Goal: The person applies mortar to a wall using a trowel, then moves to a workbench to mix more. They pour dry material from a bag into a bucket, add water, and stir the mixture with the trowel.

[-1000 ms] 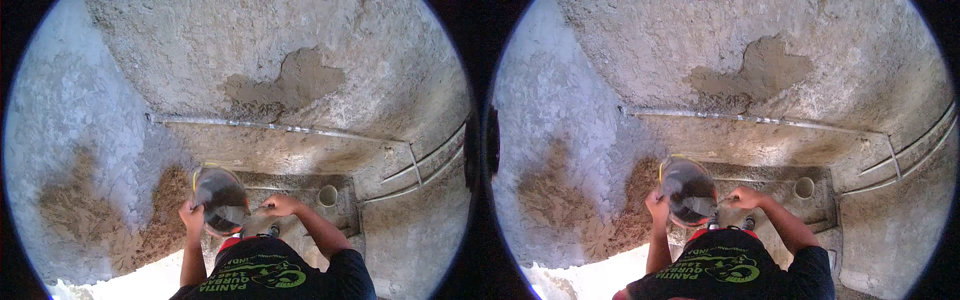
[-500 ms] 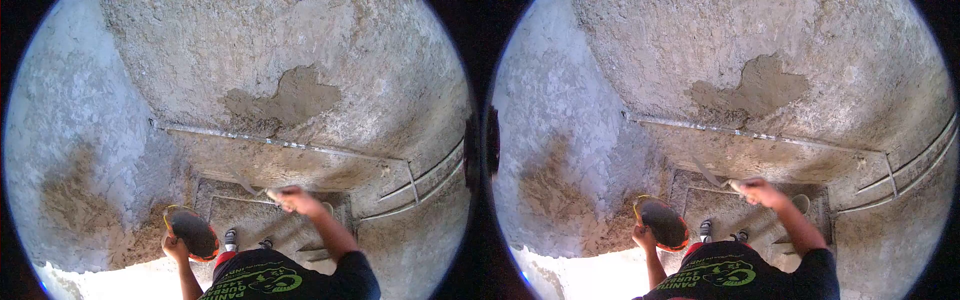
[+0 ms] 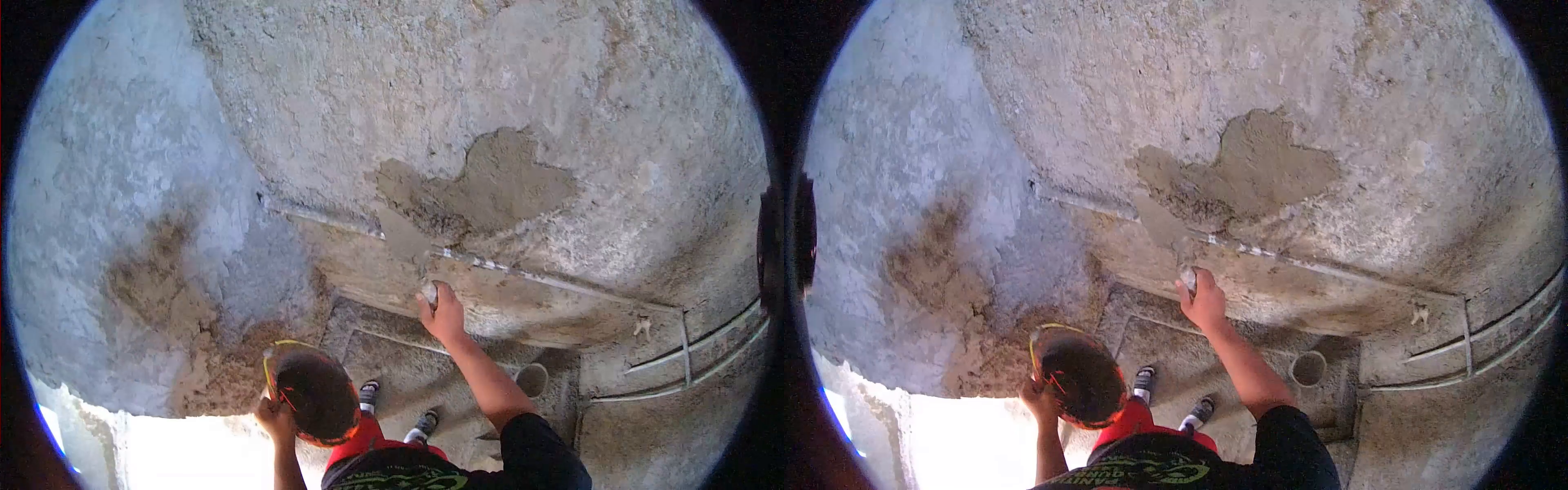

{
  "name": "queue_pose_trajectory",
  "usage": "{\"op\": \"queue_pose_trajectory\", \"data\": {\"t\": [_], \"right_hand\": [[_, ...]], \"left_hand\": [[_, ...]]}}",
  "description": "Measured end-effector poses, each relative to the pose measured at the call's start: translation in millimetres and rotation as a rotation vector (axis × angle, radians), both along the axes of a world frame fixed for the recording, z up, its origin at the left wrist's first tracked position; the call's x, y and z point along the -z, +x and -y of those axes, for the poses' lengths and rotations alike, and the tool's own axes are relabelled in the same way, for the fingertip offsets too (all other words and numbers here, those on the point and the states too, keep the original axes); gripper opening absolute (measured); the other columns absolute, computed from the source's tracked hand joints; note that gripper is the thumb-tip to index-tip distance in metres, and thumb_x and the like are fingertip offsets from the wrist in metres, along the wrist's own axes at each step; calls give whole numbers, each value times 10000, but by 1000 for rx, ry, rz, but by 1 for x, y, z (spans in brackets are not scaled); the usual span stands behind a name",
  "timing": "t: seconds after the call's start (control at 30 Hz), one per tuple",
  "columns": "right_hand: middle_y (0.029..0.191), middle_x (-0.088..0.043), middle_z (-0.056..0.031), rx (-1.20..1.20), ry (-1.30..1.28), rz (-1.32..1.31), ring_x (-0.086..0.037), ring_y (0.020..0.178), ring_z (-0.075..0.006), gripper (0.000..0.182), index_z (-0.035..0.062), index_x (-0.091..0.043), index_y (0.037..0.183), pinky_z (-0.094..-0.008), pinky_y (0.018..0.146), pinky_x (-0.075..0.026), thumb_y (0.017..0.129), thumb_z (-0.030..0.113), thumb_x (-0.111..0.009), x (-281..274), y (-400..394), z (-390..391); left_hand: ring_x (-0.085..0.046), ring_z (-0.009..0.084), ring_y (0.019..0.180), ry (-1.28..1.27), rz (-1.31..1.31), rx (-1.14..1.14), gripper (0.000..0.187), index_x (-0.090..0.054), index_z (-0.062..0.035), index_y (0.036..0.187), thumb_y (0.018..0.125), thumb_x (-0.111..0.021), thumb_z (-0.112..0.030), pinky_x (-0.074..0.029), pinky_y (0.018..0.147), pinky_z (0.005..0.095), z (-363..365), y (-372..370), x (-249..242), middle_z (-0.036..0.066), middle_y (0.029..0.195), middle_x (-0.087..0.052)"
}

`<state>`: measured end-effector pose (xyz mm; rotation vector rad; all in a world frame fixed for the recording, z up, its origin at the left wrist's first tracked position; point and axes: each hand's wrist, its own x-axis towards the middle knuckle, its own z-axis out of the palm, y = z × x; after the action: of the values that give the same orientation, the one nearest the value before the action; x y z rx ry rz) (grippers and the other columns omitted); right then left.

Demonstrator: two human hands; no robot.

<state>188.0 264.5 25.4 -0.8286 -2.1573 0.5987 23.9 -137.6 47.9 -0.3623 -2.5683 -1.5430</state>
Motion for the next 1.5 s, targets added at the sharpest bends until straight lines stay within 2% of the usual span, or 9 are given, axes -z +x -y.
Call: {"op": "queue_pose_trajectory", "data": {"t": [0.37, 0.53, 0.8, 0.93, 1.0, 1.13, 1.27, 1.33, 1.5], "right_hand": [[992, -644, -259, 409, 79, 137, -665, 705, -451, 487, -8, -495, 1214, -522, 567, -544, 921, 323, -702, 44, -72, -93], [891, -650, -266, 760, 69, -224, -654, 764, -489, 467, -43, -520, 1179, -514, 655, -533, 875, 244, -728, 71, -61, -96], [756, -566, -56, 569, -199, -846, -517, 580, -88, 210, -8, -509, 1127, -266, 492, -416, 1052, 184, -467, 62, -84, -59], [742, -599, -84, 448, -318, -756, -577, 555, -204, 246, 0, -522, 1095, -359, 506, -465, 987, 211, -588, 98, -135, -83], [735, -626, -128, 464, -249, -589, -623, 582, -281, 301, 2, -529, 1105, -401, 523, -489, 950, 237, -637, 96, -151, -79], [741, -670, -245, 460, -149, -150, -687, 687, -444, 450, 20, -545, 1126, -509, 577, -539, 876, 349, -723, 85, -172, -46], [739, -668, -215, 283, -48, 90, -663, 638, -452, 432, 27, -549, 1156, -513, 581, -546, 885, 330, -696, 95, -163, -18], [758, -668, -199, 254, -2, 47, -665, 654, -448, 395, 35, -565, 1131, -496, 571, -542, 887, 319, -691, 94, -152, -14], [837, -670, -230, 487, -222, -378, -683, 751, -446, 323, 19, -582, 1052, -491, 659, -547, 900, 284, -689, 88, -157, -32]], "left_hand": [[-355, 112, 545, -120, 148, 259, 256, -387, -41, 581, 615, -641, -37, -316, 482, 351, -61, -95, 37, 41, 520, -396], [-363, 104, 531, -259, 138, 403, 255, -399, -47, 578, 615, -651, -54, -318, 479, 341, -76, -149, 58, 19, 513, -371], [-379, 117, 542, -199, 227, 568, 224, -448, -48, 637, 655, -672, -60, -356, 510, 338, -100, -186, 51, 6, 567, -399], [-398, 118, 534, -296, -250, 577, 229, -454, -36, 625, 651, -680, -68, -359, 499, 353, -76, -202, 91, 10, 566, -428], [-424, 125, 514, -203, 156, 699, 228, -462, -21, 609, 643, -681, -76, -362, 482, 375, -81, -197, 76, 27, 550, -466], [-429, 121, 503, -331, 162, 603, 244, -434, -31, 583, 628, -669, -78, -348, 468, 375, -88, -178, 60, 35, 534, -479], [-366, 123, 550, -269, 308, 640, 301, -396, -74, 616, 618, -697, -99, -311, 483, 359, -67, -183, 92, 1, 580, -387], [-308, 139, 587, -245, 470, 616, 364, -359, -106, 649, 611, -721, -108, -284, 502, 354, -66, -180, 87, -35, 642, -316], [-370, 127, 548, -326, 221, 636, 317, -398, -80, 621, 574, -707, -134, -322, 479, 351, -62, -165, 80, -15, 576, -382]]}}
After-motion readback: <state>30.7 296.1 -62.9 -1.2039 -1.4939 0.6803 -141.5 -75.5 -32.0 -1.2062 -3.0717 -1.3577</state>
